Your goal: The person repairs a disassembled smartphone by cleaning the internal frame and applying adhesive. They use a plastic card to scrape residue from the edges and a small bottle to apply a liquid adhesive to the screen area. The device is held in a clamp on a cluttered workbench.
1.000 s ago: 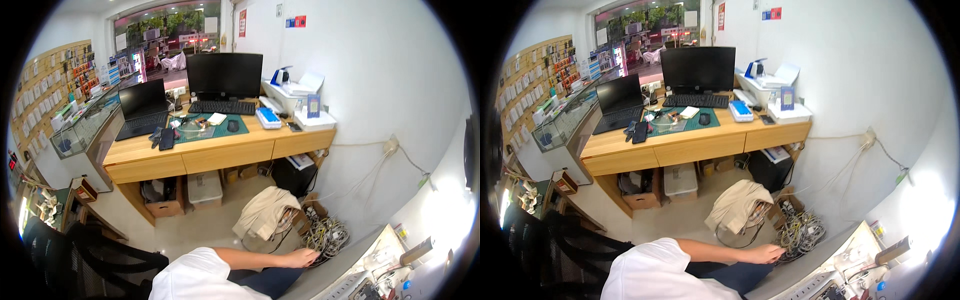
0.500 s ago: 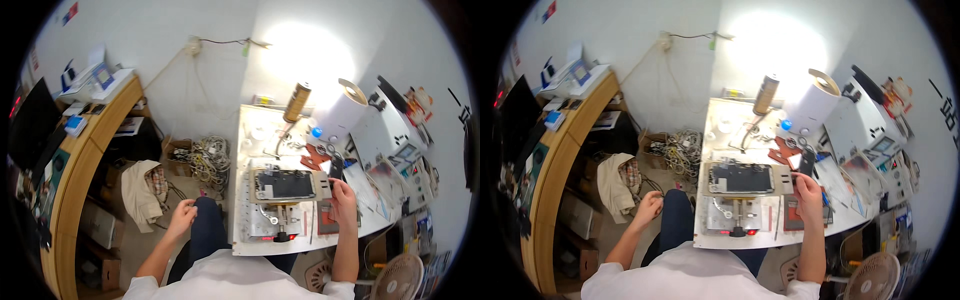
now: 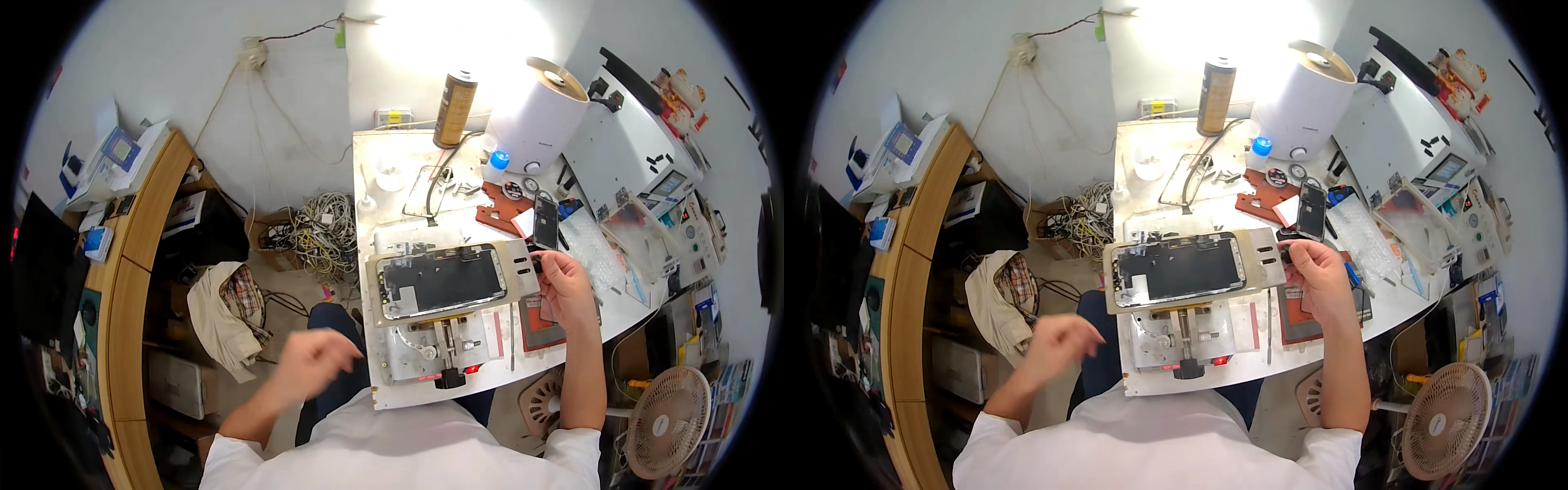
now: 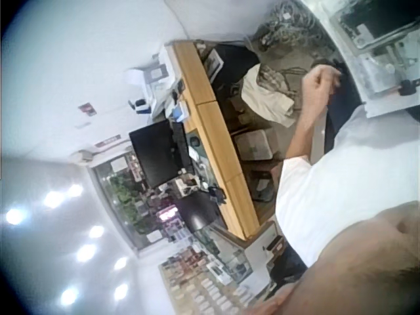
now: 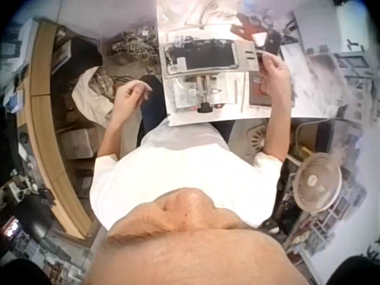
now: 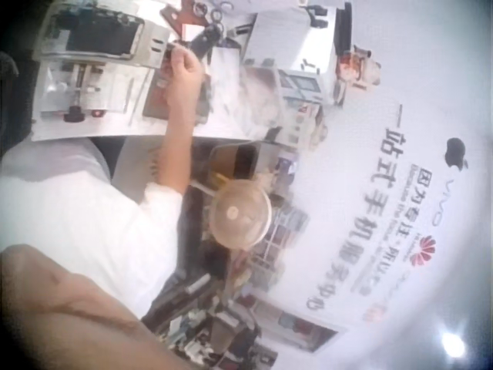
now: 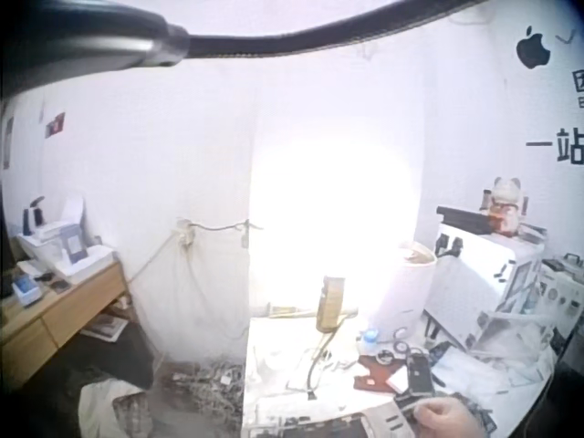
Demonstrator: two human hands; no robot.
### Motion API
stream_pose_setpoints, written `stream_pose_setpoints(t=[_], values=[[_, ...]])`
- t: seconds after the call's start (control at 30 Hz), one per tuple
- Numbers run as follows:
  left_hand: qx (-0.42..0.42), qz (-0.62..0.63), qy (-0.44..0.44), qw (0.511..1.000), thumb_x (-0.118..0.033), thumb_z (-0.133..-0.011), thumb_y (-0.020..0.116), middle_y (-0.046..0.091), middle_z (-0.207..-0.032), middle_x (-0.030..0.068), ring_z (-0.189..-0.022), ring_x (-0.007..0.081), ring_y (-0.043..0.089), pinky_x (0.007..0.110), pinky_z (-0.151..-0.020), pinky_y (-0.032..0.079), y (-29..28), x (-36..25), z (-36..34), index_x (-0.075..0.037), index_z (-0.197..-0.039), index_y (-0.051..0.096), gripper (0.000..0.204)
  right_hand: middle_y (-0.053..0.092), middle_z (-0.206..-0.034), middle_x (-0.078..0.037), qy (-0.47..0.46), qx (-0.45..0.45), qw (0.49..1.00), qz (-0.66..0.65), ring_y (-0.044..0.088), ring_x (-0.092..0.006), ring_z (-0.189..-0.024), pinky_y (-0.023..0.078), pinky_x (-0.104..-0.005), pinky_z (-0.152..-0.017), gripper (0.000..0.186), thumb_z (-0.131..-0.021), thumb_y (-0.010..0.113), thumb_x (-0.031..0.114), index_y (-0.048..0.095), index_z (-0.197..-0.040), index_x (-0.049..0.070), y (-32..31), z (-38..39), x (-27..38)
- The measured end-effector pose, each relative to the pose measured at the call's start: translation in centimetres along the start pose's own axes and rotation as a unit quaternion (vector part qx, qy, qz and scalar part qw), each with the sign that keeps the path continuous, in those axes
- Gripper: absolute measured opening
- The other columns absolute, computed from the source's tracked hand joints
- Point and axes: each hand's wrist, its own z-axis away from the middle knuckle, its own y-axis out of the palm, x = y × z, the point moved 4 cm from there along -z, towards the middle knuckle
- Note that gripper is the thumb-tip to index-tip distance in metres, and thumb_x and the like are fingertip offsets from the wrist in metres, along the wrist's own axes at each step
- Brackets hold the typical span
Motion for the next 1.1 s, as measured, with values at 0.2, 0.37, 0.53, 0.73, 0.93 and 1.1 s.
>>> stream_pose_setpoints(t=[0.2, 0.37, 0.53, 0.73, 0.93, 1.1], values=[[-0.092, -0.338, 0.361, 0.865, -0.008, -0.08, 0.081, 0.071, -0.106, 0.0067, -0.068, 0.015, 0.06, 0.027, -0.055, 0.049, 6.4, -8.0, -1.1, -0.004, -0.116, 0.074, 0.037, 0.072, -0.094, -0.002, 0.003, -0.002, 1.0, 0.018, 0.063, -0.0066, -0.079, 0.052, -0.0229, -0.071, 0.034, -0.105, 0.067, 0.031, 0.072, -0.116, -0.001, 0.0, -0.5, 0.0], [-0.136, -0.45, 0.374, 0.799, -0.002, -0.075, 0.077, 0.072, -0.108, 0.0039, -0.075, 0.0152, 0.058, 0.026, -0.059, 0.046, 7.1, -7.6, -1.5, -0.003, -0.112, 0.075, 0.037, 0.072, -0.091, -0.001, 0.006, -0.014, 0.999, 0.033, 0.063, -0.0062, -0.077, 0.053, -0.0226, -0.071, 0.034, -0.104, 0.068, 0.032, 0.075, -0.112, 0.0, 0.1, -0.3, 0.4], [-0.144, -0.455, 0.397, 0.784, -0.005, -0.071, 0.077, 0.073, -0.103, 0.0002, -0.083, 0.0177, 0.059, 0.031, -0.069, 0.043, 6.6, -8.3, 0.2, -0.007, -0.106, 0.077, 0.035, 0.072, -0.089, -0.001, -0.001, -0.036, 0.998, 0.053, 0.062, -0.0067, -0.077, 0.052, -0.0229, -0.072, 0.034, -0.103, 0.068, 0.031, 0.075, -0.114, -0.001, 0.6, -0.4, 0.6], [-0.092, -0.401, 0.442, 0.797, -0.007, -0.078, 0.077, 0.075, -0.102, 0.0067, -0.088, 0.0226, 0.063, 0.031, -0.071, 0.046, 5.9, -8.2, 2.2, -0.007, -0.102, 0.076, 0.024, 0.075, -0.108, -0.006, -0.01, 0.04, 0.994, 0.105, 0.069, -0.0118, -0.094, 0.056, -0.0298, -0.086, 0.038, -0.106, 0.061, 0.031, 0.074, -0.122, -0.002, 2.3, -6.6, 1.3], [-0.178, -0.463, 0.448, 0.744, -0.008, -0.092, 0.054, 0.06, -0.118, 0.0133, -0.108, 0.035, 0.055, 0.051, -0.089, 0.045, -0.2, -5.2, 5.4, -0.008, -0.126, 0.058, 0.034, 0.075, -0.101, -0.01, 0.071, 0.19, 0.97, 0.132, 0.072, -0.0154, -0.086, 0.06, -0.0274, -0.08, 0.036, -0.093, 0.077, 0.03, 0.077, -0.109, -0.002, 10.4, -15.9, 2.6], [-0.247, -0.308, 0.316, 0.863, -0.007, -0.103, 0.056, 0.062, -0.131, 0.0189, -0.118, 0.0357, 0.06, 0.043, -0.105, 0.045, -3.2, -7.3, -5.9, 0.0, -0.136, 0.058, 0.034, 0.075, -0.093, -0.007, 0.045, 0.291, 0.932, 0.209, 0.071, -0.0118, -0.081, 0.057, -0.024, -0.071, 0.045, -0.094, 0.076, 0.043, 0.076, -0.105, -0.001, 14.6, -19.2, 1.6]])
